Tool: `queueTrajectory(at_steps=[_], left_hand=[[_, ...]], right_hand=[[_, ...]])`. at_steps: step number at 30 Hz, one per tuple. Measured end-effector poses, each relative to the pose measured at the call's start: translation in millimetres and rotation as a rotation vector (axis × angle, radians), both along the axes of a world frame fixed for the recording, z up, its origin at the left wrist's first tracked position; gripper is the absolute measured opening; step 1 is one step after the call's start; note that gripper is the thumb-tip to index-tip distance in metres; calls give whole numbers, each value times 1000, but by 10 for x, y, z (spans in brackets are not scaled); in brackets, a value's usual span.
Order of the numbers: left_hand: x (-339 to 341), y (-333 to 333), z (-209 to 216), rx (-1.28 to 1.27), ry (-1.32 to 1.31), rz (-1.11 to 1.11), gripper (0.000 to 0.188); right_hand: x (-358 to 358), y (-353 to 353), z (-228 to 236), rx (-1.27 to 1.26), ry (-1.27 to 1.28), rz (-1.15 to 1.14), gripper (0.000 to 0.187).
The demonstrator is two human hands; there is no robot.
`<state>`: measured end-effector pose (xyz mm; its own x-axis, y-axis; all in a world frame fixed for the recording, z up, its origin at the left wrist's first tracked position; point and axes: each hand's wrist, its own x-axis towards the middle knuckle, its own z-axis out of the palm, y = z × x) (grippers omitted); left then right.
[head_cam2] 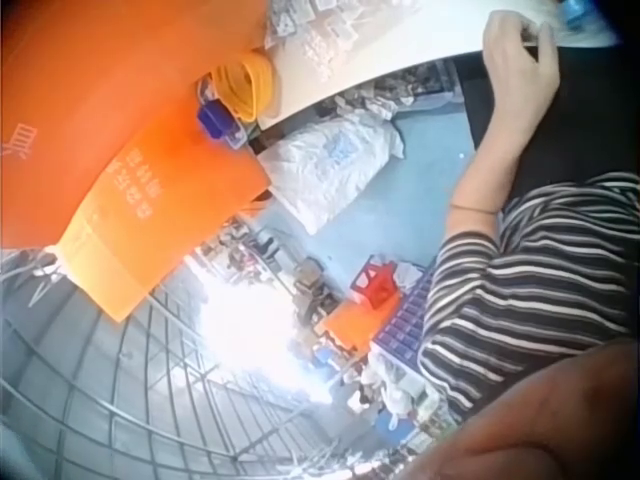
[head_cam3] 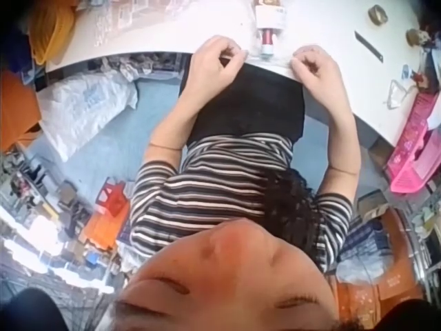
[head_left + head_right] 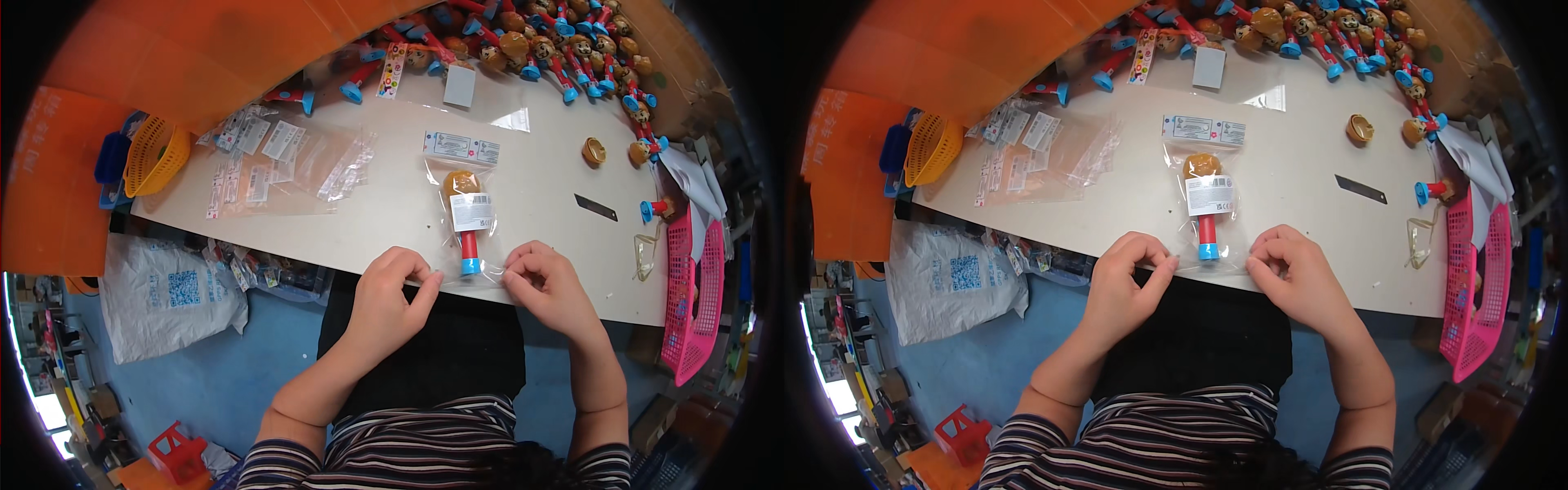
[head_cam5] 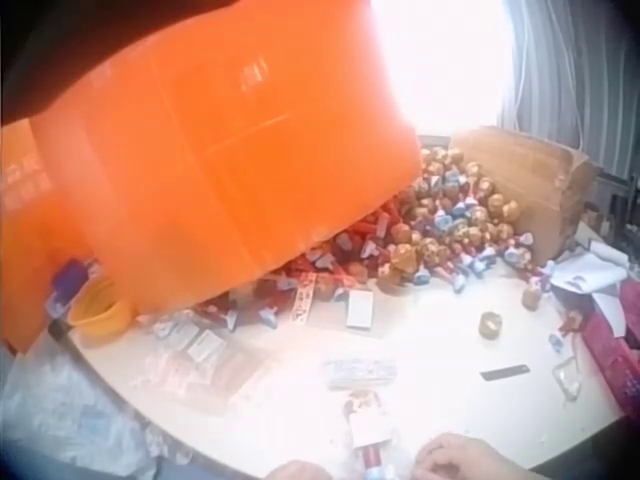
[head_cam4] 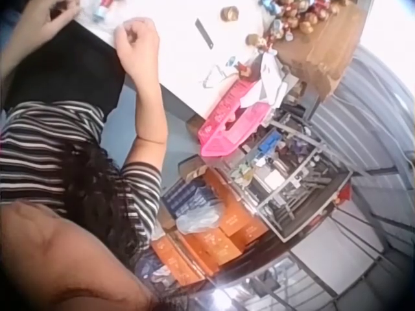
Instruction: Placing small colorful toys into individual plastic bags and sealing them with labels.
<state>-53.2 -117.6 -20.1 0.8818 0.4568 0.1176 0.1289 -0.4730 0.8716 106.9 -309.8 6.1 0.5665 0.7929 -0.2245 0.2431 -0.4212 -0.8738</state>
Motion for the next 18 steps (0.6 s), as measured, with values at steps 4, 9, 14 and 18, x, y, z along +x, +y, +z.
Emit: queueTrajectory(at_steps=[4, 9, 14, 18], left_hand=[[21, -33, 48, -109, 33, 51, 24], [83, -20, 90, -331, 114, 17, 46], [-38, 51, 49, -79, -3, -256, 64], [-143, 108, -129, 85, -85, -278, 43]], right_hand=[[-86, -13, 28, -27, 50, -72, 13], [-158, 46, -4, 62, 179, -180, 32], [-115, -82, -41, 169, -91, -29, 56], [-133, -207, -43, 92, -312, 99, 60]])
